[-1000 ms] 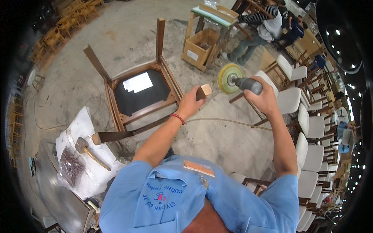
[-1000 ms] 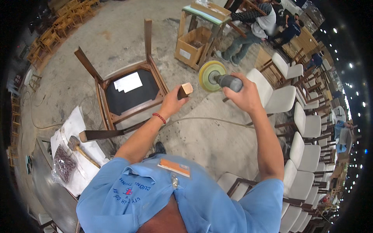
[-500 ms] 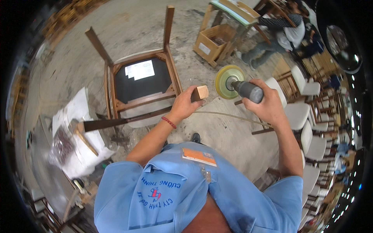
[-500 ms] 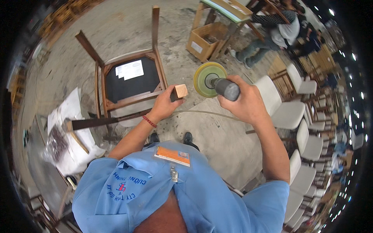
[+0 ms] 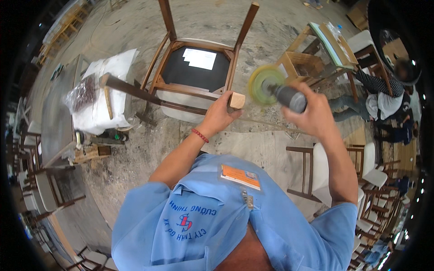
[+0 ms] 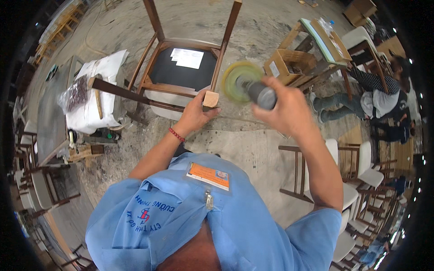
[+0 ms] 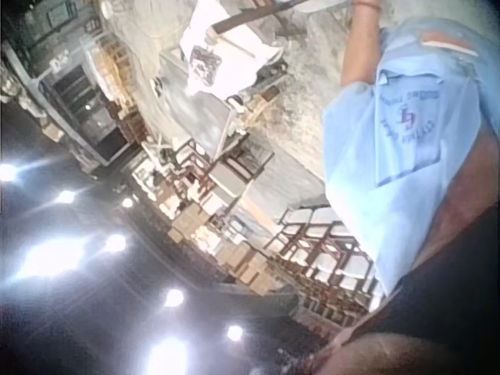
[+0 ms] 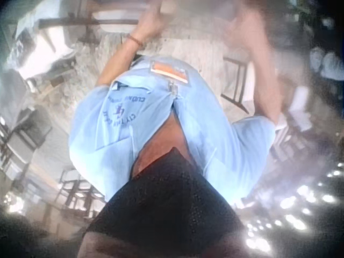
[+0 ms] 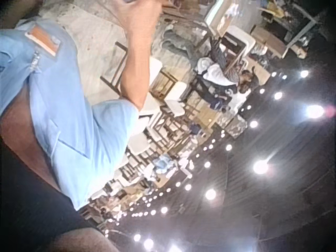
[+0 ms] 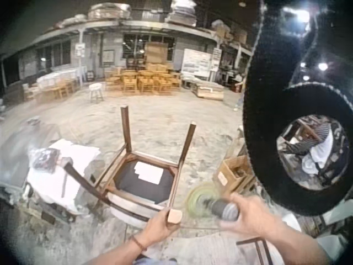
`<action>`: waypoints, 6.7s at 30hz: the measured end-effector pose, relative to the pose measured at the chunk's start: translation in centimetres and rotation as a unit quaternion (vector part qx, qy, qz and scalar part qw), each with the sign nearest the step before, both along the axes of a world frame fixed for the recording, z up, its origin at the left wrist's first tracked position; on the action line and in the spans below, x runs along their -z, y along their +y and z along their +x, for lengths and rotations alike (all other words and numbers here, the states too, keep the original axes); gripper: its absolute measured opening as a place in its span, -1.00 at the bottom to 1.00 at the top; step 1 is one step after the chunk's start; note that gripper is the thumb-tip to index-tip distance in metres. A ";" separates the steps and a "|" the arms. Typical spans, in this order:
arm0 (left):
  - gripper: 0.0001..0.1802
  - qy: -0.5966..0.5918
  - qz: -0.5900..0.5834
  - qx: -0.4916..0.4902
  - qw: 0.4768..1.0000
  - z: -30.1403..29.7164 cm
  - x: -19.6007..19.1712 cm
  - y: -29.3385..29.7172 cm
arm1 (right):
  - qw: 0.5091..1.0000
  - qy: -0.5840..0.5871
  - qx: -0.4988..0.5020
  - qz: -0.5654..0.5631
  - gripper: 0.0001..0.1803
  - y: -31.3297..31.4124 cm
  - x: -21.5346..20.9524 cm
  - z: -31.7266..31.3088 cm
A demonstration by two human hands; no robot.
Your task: The person assembles a wooden chair by sanding the legs with a power sander, wiping them with a cloth, and tapping joints with a mallet. The person then attaches the upholstered seat cushion to the frame and places the completed chair upright.
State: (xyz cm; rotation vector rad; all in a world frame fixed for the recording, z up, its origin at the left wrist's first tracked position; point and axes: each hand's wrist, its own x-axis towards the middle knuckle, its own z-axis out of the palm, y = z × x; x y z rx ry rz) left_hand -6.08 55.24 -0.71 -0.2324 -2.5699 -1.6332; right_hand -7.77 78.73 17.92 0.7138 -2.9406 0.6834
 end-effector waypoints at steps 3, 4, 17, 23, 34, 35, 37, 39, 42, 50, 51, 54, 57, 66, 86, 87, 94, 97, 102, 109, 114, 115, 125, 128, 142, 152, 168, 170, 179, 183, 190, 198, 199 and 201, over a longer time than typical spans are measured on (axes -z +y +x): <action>-0.40 -0.038 0.005 -0.008 0.999 0.2 -1.0 0.2 | 0.999 0.014 -0.024 -0.034 -0.43 2.2 0.6 -1.4; -0.41 -0.051 0.011 -0.014 0.999 0.3 -0.8 0.2 | 0.998 0.018 -0.046 -0.044 -0.43 2.6 0.8 -1.3; -0.46 -0.050 -0.005 -0.058 0.997 0.4 -0.4 1.3 | 0.989 -0.097 -0.067 -0.095 -0.43 2.2 2.3 -8.1; -0.47 -0.070 0.001 -0.040 0.997 0.7 -0.7 0.7 | 0.962 -0.143 -0.194 -0.125 -0.42 4.1 2.7 -6.8; -0.44 -0.076 -0.038 0.027 0.996 -0.5 -1.0 -0.6 | 0.976 -0.073 -0.010 -0.204 -0.47 1.1 2.2 -10.2; -0.44 -0.072 -0.033 0.046 0.996 -0.9 -1.0 -1.0 | 0.969 -0.104 0.018 -0.225 -0.46 1.7 2.0 -9.7; -0.41 -0.087 -0.030 0.086 0.992 -1.7 -0.6 -2.2 | 0.949 -0.175 0.065 -0.255 -0.45 2.0 0.7 -7.4; -0.40 -0.093 -0.014 0.150 0.984 -3.0 -0.2 -3.2 | 0.961 -0.146 0.082 -0.221 -0.44 1.8 -0.3 -5.1; -0.41 -0.092 0.015 0.263 0.960 -5.4 0.2 -3.9 | 0.981 -0.098 0.113 -0.125 -0.43 -0.6 -2.8 -1.5; -0.45 -0.030 0.083 0.365 0.927 -7.8 2.4 -3.6 | 0.958 -0.182 0.132 0.178 -0.43 -12.3 -8.1 4.0; -0.45 -0.014 0.095 0.369 0.924 -7.8 2.6 -3.4 | 0.948 -0.206 0.130 0.204 -0.42 -13.8 -8.4 4.2; -0.46 0.015 0.109 0.374 0.921 -7.9 2.8 -3.7 | 0.935 -0.205 0.106 0.270 -0.41 -16.9 -7.6 4.3; -0.45 0.012 0.112 0.379 0.918 -8.1 3.0 -4.0 | 0.915 -0.228 0.094 0.321 -0.41 -19.4 -7.5 3.3; -0.41 0.010 0.109 0.397 0.911 -8.5 2.8 -4.7 | 0.891 -0.175 0.162 0.385 -0.54 -21.5 -7.5 -5.1; -0.39 -0.028 0.091 0.424 0.901 -8.5 2.6 -4.7 | 0.891 -0.118 0.241 0.367 -0.40 -19.2 -7.4 -3.4; -0.38 -0.025 0.095 0.419 0.903 -8.6 2.5 -4.8 | 0.906 -0.070 0.247 0.337 -0.40 -18.1 -7.8 -4.3; -0.33 0.022 0.131 0.391 0.911 -8.3 4.0 -4.3 | 0.812 -0.446 0.356 0.120 -0.49 -18.4 -10.7 -9.9; -0.31 0.036 0.154 0.386 0.909 -8.3 3.9 -4.3 | 0.791 -0.485 0.340 0.152 -0.48 -18.4 -8.8 -12.3; -0.32 -0.005 0.143 0.391 0.909 -8.2 3.6 -4.5 | 0.745 -0.535 0.360 0.168 -0.53 -17.9 -6.3 -14.2; -0.36 -0.018 0.117 0.391 0.913 -8.2 3.4 -4.5 | 0.770 -0.432 0.386 0.267 -0.54 -13.3 -6.8 -12.9; -0.37 -0.023 0.115 0.386 0.915 -8.2 3.1 -4.6 | 0.799 -0.423 0.406 0.135 -0.51 -14.1 -8.5 -9.9; -0.37 -0.013 0.117 0.384 0.916 -8.2 3.3 -4.6 | 0.801 -0.438 0.393 0.114 -0.51 -14.8 -8.5 -9.7; -0.38 -0.053 0.090 0.391 0.914 -8.1 1.8 -4.7 | 0.874 -0.239 0.422 -0.001 -0.46 -10.2 -6.2 -3.1; -0.38 -0.055 0.081 0.395 0.913 -7.8 2.2 -4.3 | 0.887 -0.147 0.422 -0.115 -0.47 -6.6 -5.1 3.0; -0.46 -0.096 0.045 0.302 0.947 -5.3 1.4 -3.6 | 0.973 -0.018 0.207 -0.099 -0.37 -7.7 3.1 12.1; -0.46 -0.095 0.064 0.219 0.969 -3.6 1.5 -1.9 | 0.977 -0.061 0.169 -0.114 -0.42 -1.3 2.6 5.7; -0.37 -0.147 0.013 0.203 0.968 -3.3 0.4 -1.7 | 0.979 -0.120 0.014 -0.167 -0.50 1.1 2.3 -4.3; -0.34 -0.168 -0.019 0.184 0.968 -3.4 0.0 -1.7 | 0.968 -0.126 0.071 -0.207 -0.52 0.9 1.2 -5.6; -0.54 -0.222 -0.084 0.112 0.965 4.7 5.2 -15.3 | 0.550 -0.278 -0.136 -0.776 -0.28 -2.8 -0.8 0.4; -0.63 -0.271 -0.078 0.064 0.957 10.4 9.6 -24.0 | 0.390 -0.350 -0.267 -0.809 -0.30 -10.8 1.5 0.1; -0.66 -0.281 -0.060 -0.089 0.954 16.2 10.6 -44.2 | 0.418 -0.330 -0.328 -0.780 -0.36 -36.5 -1.5 -1.3; -0.70 -0.148 -0.147 -0.551 0.808 24.5 9.4 -67.7 | 0.580 -0.392 -0.029 -0.713 -0.56 -73.1 3.9 -6.2; -0.65 -0.154 -0.164 -0.573 0.788 25.2 9.8 -69.6 | 0.561 -0.428 -0.044 -0.708 -0.58 -76.4 6.4 -7.3; -0.53 -0.207 -0.220 -0.567 0.766 23.2 9.5 -72.5 | 0.623 -0.329 0.001 -0.709 -0.49 -80.2 14.0 -12.9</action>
